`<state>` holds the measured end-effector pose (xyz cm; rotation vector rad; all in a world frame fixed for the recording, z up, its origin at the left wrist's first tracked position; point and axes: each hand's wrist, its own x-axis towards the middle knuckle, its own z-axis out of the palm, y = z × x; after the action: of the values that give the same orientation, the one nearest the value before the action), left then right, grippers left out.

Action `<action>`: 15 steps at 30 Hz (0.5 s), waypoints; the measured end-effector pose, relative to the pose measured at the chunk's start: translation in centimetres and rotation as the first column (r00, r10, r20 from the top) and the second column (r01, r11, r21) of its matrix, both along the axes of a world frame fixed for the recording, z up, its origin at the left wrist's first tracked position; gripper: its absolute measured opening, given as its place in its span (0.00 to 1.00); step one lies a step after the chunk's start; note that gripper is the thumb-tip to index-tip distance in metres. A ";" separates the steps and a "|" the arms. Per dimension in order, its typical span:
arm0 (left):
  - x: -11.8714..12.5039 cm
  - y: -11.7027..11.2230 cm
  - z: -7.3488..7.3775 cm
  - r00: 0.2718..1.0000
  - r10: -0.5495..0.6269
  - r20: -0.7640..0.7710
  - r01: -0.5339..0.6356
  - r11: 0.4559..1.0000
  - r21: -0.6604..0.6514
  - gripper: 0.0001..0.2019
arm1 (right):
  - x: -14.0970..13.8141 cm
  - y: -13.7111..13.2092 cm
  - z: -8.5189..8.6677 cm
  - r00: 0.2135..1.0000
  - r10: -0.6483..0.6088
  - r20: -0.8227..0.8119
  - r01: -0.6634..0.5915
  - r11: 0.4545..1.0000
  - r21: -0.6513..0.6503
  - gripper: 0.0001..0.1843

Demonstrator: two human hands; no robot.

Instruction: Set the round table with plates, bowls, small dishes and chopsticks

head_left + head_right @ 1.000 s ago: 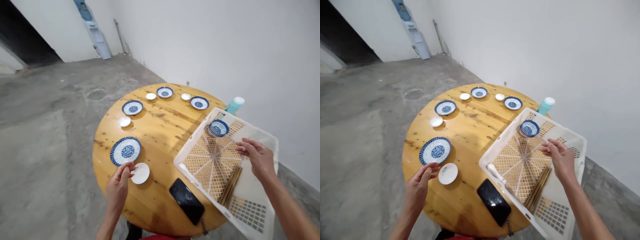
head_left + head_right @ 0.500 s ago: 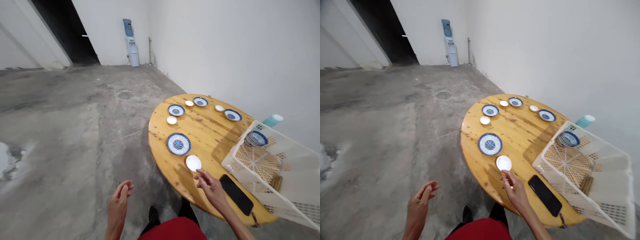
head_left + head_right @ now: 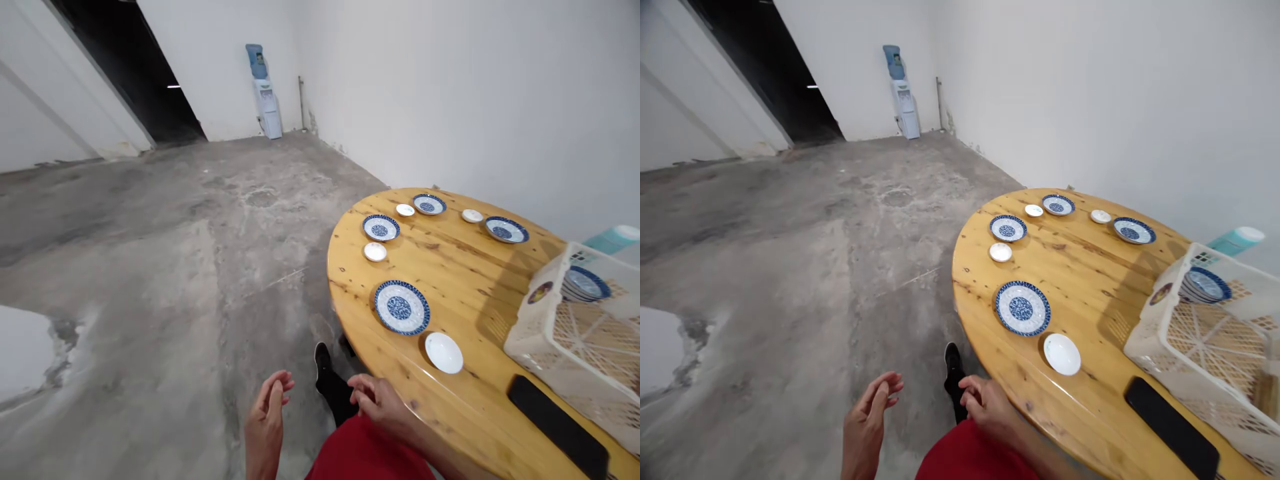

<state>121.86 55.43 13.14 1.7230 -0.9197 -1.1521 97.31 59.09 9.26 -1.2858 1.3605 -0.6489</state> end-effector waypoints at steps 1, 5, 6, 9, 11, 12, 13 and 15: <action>0.4 -2.0 0.3 0.999 -0.023 0.023 0.023 1.000 -0.012 0.28 | 0.7 -1.1 -0.6 1.000 -0.008 0.020 0.008 1.000 0.010 0.17; 1.3 -10.8 1.2 0.990 -0.100 0.097 0.105 0.993 -0.053 0.29 | 3.4 -7.5 -2.2 0.999 -0.042 0.034 0.043 0.999 -0.009 0.16; 1.4 -12.9 1.4 0.987 -0.122 0.107 0.128 0.990 -0.055 0.30 | 3.9 -9.6 -2.4 0.999 -0.050 0.017 0.050 0.998 -0.024 0.16; 2.2 -18.6 1.9 0.972 -0.196 0.131 0.203 0.978 -0.043 0.30 | 4.9 -16.6 -2.5 0.997 -0.074 0.022 0.075 0.997 -0.029 0.18; 3.3 -21.6 2.0 0.965 -0.219 0.147 0.224 0.974 -0.019 0.31 | 5.4 -21.3 -2.2 0.994 -0.103 0.024 0.104 0.994 -0.020 0.19; 4.0 -22.8 1.9 0.965 -0.214 0.151 0.217 0.976 -0.004 0.31 | 5.5 -23.5 -2.0 0.993 -0.117 0.003 0.117 0.993 -0.028 0.19; 4.8 -23.9 1.6 0.968 -0.200 0.149 0.200 0.980 0.014 0.31 | 5.7 -25.6 -1.6 0.991 -0.127 -0.030 0.126 0.991 -0.047 0.19; 6.6 -25.5 0.4 0.979 -0.162 0.127 0.155 0.986 0.060 0.31 | 6.0 -29.4 -0.4 0.986 -0.131 -0.102 0.119 0.986 -0.117 0.20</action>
<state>128.41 29.97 13.55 1.8089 -1.1348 -1.1837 103.35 29.73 8.82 -1.3481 1.5218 -0.7583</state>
